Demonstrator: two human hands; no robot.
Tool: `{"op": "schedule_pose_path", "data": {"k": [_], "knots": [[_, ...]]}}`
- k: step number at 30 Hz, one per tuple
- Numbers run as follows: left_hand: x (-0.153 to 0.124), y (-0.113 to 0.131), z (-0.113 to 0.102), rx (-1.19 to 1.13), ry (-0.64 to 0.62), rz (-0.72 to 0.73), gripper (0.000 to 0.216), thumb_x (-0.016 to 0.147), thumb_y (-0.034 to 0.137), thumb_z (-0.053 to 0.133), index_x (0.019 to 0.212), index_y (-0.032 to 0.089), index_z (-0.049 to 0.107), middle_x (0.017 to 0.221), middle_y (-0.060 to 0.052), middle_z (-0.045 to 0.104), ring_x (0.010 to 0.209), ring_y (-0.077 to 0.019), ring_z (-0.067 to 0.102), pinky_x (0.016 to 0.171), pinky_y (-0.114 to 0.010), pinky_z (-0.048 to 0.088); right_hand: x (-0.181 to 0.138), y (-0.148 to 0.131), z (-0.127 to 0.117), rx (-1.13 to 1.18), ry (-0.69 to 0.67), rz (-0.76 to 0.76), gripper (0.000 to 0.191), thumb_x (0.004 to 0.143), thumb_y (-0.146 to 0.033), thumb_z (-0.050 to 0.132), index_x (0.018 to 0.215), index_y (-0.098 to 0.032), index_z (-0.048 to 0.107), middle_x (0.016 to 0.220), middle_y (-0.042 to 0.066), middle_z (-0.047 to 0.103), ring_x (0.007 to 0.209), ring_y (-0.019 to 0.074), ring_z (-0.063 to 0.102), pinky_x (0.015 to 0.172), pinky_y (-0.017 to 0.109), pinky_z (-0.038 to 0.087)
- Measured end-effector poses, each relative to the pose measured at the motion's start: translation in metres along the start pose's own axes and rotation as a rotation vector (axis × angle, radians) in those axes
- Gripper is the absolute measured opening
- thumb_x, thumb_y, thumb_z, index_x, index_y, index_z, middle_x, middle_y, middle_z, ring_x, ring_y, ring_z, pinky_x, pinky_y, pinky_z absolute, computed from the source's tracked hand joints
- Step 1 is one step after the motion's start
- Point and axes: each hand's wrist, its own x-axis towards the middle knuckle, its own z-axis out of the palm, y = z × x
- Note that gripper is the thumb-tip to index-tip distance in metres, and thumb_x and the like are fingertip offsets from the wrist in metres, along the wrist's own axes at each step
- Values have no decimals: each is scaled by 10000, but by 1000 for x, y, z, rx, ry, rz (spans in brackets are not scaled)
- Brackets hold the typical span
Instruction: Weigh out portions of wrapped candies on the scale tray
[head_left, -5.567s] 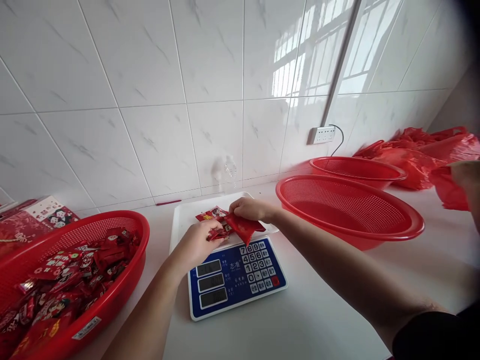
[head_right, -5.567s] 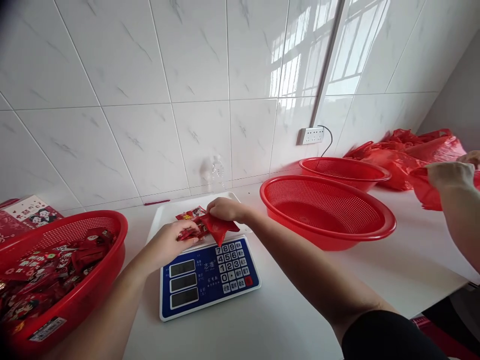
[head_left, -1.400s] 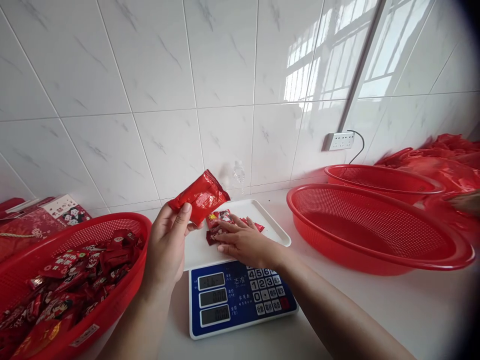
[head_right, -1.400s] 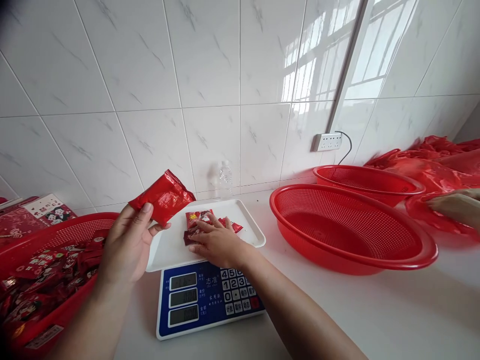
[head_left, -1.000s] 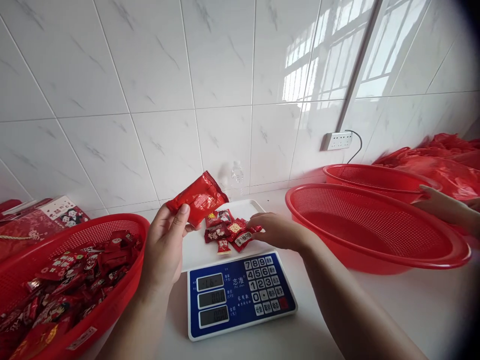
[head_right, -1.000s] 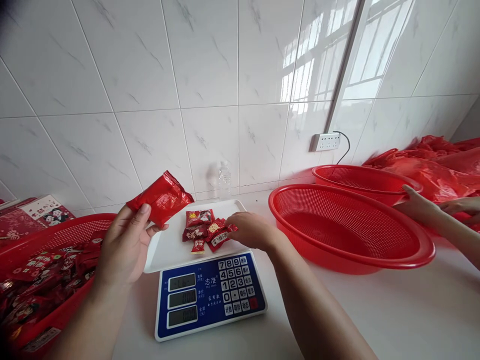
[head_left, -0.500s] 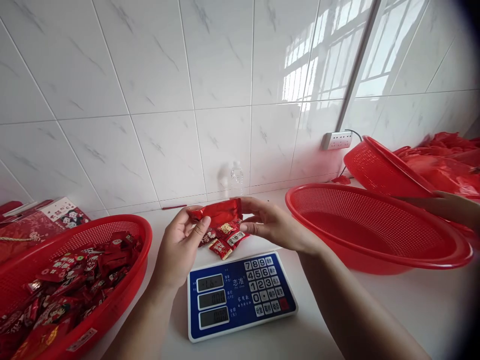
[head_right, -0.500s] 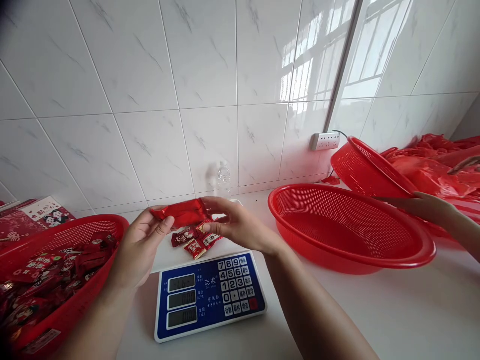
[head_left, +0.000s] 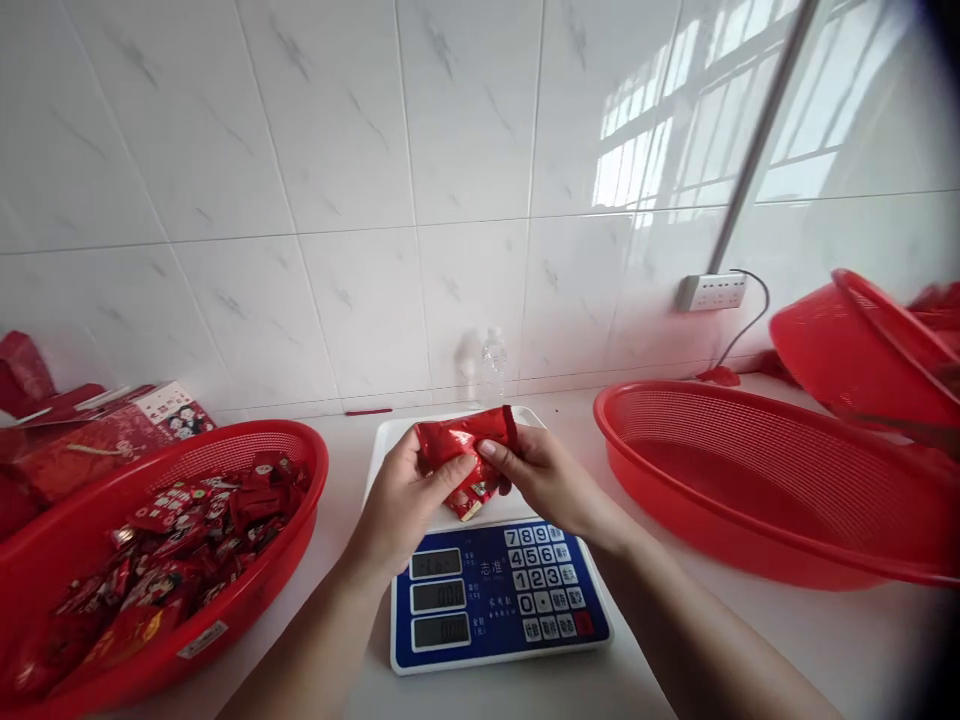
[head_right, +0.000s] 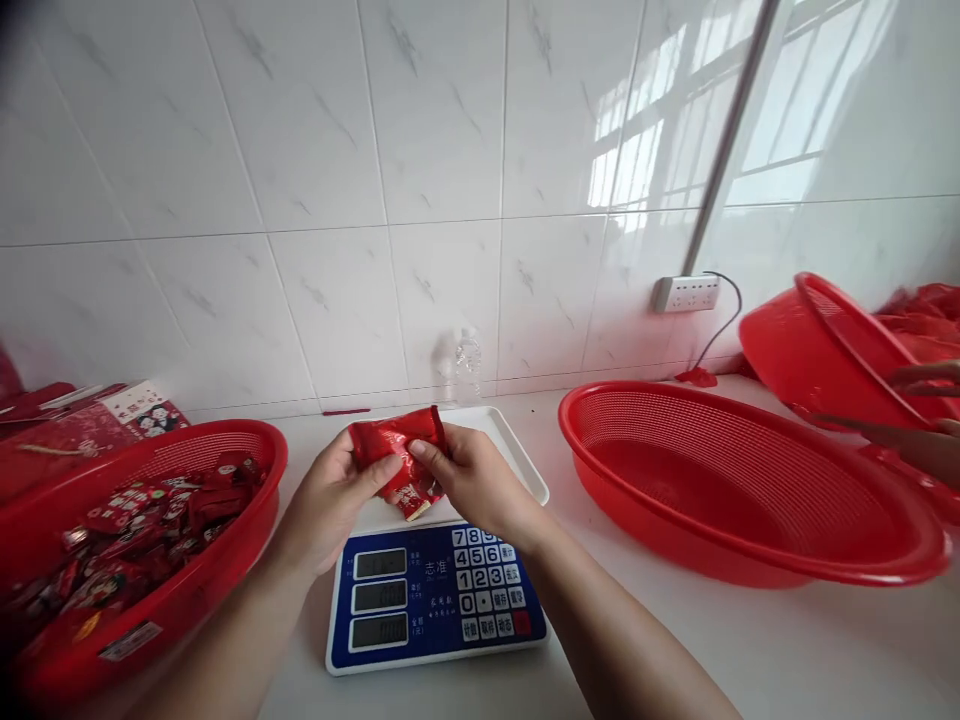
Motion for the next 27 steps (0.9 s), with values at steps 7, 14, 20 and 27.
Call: {"op": "schedule_pose_path", "data": {"k": [7, 14, 20, 27], "knots": [[1, 20, -15, 441, 269, 285, 125, 790, 297, 620, 855, 204, 569, 803, -17, 643, 726, -147, 606, 690, -283, 491, -2, -7, -6, -179, 47, -31, 383, 870, -467, 503, 1080, -166, 613, 919, 85, 682, 769, 176, 640, 658, 316, 536], [-1, 68, -100, 1353, 454, 340, 96, 790, 288, 548, 837, 214, 587, 855, -37, 639, 798, -199, 573, 698, -291, 408, -5, -9, -26, -389, 171, -11, 457, 822, -544, 526, 1089, -190, 634, 939, 106, 710, 761, 221, 671, 648, 346, 551], [-21, 77, -198, 1236, 256, -410, 499, 794, 625, 359, 836, 194, 606, 639, -30, 618, 669, -208, 583, 617, -285, 413, -5, -8, -36, -505, 189, 5, 465, 820, -564, 508, 1105, -221, 639, 898, 83, 717, 768, 239, 676, 631, 347, 550], [-33, 37, -249, 1455, -142, -753, 240, 596, 432, 612, 646, 197, 613, 711, -34, 675, 727, -226, 608, 674, -297, 446, -5, -8, -26, -523, 115, -38, 378, 834, -512, 512, 1022, -220, 662, 865, 68, 720, 737, 219, 674, 614, 317, 544]]}}
